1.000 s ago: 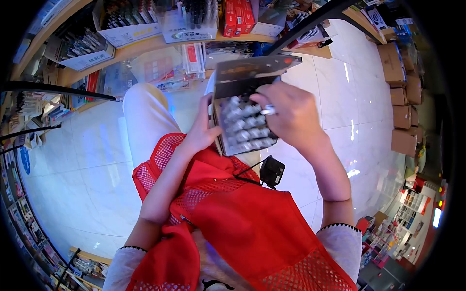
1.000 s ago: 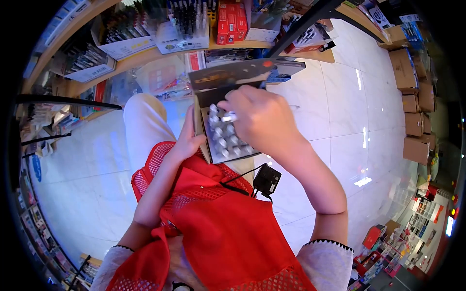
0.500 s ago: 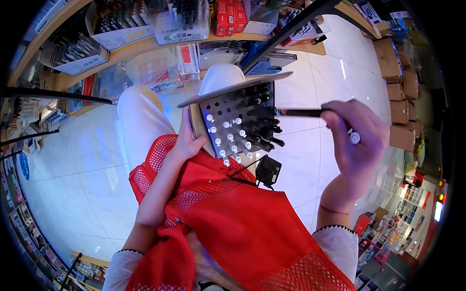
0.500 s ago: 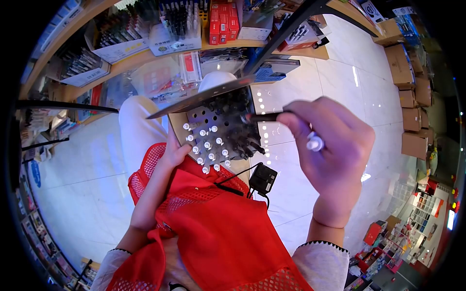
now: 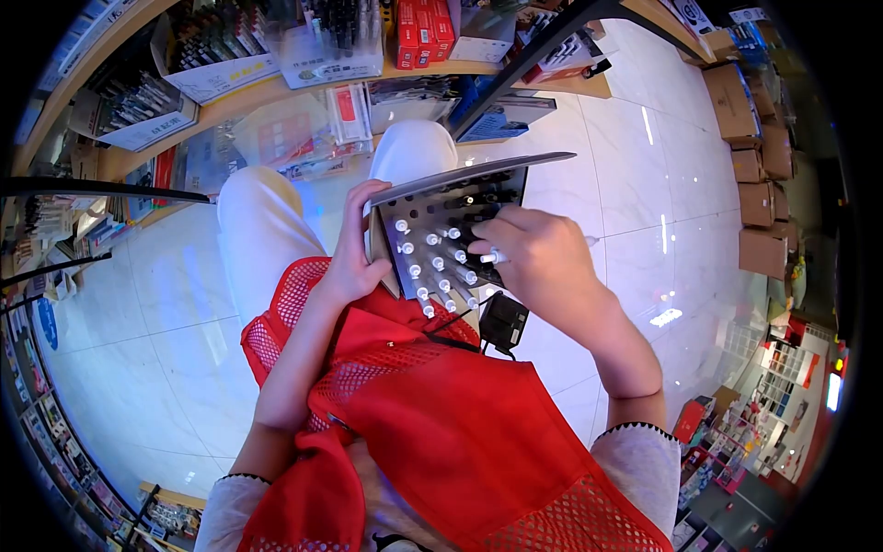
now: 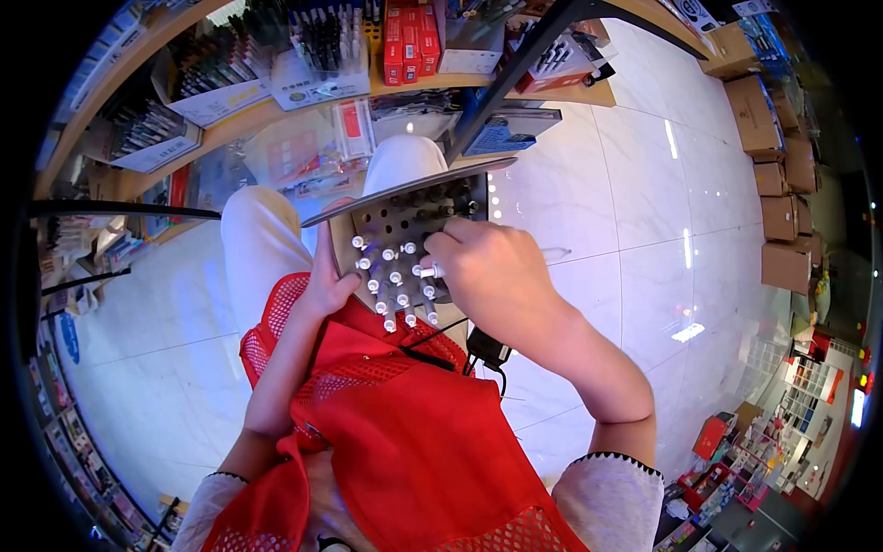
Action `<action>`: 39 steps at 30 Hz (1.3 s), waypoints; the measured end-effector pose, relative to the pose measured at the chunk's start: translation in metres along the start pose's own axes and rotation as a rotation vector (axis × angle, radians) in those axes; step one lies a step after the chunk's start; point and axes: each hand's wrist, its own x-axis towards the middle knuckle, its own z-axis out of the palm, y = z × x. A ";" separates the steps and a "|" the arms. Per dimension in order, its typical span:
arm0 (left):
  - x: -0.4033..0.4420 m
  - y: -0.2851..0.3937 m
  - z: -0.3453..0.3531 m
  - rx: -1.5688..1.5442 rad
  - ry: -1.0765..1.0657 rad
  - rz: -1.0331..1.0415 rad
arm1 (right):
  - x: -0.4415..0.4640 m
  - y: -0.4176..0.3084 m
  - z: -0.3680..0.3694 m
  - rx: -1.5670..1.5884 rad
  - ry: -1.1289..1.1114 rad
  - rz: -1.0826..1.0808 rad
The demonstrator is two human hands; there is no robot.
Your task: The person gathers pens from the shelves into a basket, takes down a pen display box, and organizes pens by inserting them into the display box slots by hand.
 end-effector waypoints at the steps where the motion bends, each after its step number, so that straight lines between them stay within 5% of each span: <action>1: 0.000 0.000 0.000 -0.008 -0.008 0.017 | -0.002 -0.001 0.003 -0.008 -0.013 0.018; 11: 0.003 0.008 0.001 0.039 -0.036 0.067 | 0.009 0.003 0.010 -0.140 -0.144 0.076; 18: 0.005 0.013 -0.004 0.115 -0.065 0.089 | -0.011 -0.028 -0.065 0.116 0.380 -0.087; 25: 0.003 0.001 -0.002 0.044 -0.032 0.016 | -0.003 -0.019 -0.034 0.457 0.562 -0.036; 28: 0.004 0.006 -0.003 0.065 -0.032 0.013 | 0.009 -0.025 -0.010 0.767 0.667 0.251; 34: 0.004 0.011 -0.002 0.114 -0.024 0.038 | 0.027 -0.025 0.007 0.805 0.577 0.317; 39: 0.004 0.013 -0.003 0.098 -0.050 -0.063 | 0.031 -0.024 0.014 0.736 0.229 0.427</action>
